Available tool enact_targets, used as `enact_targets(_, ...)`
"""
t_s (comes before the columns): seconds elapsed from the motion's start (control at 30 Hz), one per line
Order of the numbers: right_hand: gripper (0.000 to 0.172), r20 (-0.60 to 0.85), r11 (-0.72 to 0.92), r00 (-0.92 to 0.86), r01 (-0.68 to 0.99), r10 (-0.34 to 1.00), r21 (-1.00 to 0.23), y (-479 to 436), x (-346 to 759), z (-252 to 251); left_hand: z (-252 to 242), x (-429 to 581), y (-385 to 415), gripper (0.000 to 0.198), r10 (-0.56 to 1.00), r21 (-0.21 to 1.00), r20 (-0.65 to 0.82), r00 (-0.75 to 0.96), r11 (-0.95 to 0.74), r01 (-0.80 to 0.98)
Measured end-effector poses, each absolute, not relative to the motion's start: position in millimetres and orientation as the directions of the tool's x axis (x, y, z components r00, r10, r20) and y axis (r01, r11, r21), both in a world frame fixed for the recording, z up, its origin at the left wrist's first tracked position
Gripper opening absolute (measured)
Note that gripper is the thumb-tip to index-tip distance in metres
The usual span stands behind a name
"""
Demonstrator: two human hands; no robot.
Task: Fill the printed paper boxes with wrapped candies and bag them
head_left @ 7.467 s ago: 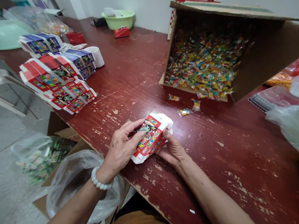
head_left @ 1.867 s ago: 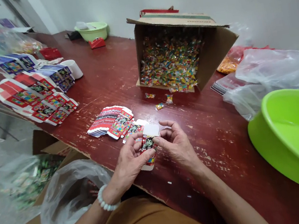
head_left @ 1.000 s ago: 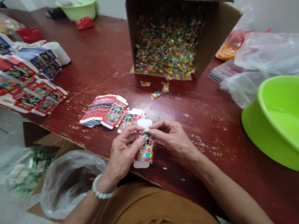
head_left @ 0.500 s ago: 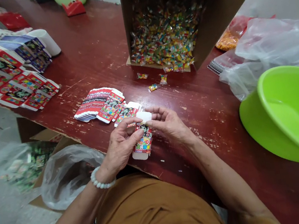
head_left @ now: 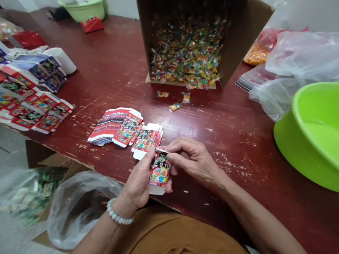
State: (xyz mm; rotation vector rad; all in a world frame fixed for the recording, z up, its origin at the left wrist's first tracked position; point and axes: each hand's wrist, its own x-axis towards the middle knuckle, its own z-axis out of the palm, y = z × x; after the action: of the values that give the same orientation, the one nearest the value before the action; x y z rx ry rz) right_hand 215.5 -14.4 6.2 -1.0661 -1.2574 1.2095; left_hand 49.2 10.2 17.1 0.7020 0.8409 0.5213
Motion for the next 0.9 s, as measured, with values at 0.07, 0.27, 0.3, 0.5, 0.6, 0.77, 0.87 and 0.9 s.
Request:
enact_targets(0.07,0.019,0.099,0.101,-0.066,0.015,0.993,-0.995,-15,216,9,15,52,8,0.052,0.733,0.807,-0.445,0.515,0.577,-0.124)
enact_targets(0.27,0.028,-0.122,-0.140,-0.132,-0.140,0.984,-0.980,-3,214,14,11,52,6,0.049,0.828,0.898,-0.329,0.453,0.424,-0.122)
enact_targets(0.3,0.029,-0.155,-0.182,-0.146,-0.195,0.977,-0.964,-1,213,14,10,51,6,0.049,0.826,0.901,-0.329,0.458,0.420,-0.112)
enact_targets(0.5,0.027,-0.154,-0.175,-0.103,-0.250,0.983,-0.952,-4,211,11,6,49,4,0.053,0.815,0.884,-0.374,0.442,0.458,-0.096)
enact_targets(0.6,0.024,-0.069,-0.096,-0.139,-0.195,0.988,-0.976,-9,213,12,8,53,2,0.055,0.791,0.831,-0.414,0.451,0.531,-0.169)
enact_targets(0.77,0.009,0.237,0.263,-0.146,0.193,0.960,-0.945,-13,216,19,9,56,-3,0.062,0.779,0.812,-0.439,0.449,0.558,-0.174)
enact_targets(0.87,0.011,0.255,0.340,-0.301,0.276,0.919,-0.899,-4,225,18,11,51,-12,0.065,0.746,0.793,-0.476,0.466,0.593,-0.139)
enact_targets(0.9,0.012,0.210,0.311,-0.344,0.270,0.915,-0.911,4,230,16,11,48,-17,0.064,0.729,0.775,-0.496,0.472,0.617,-0.139)
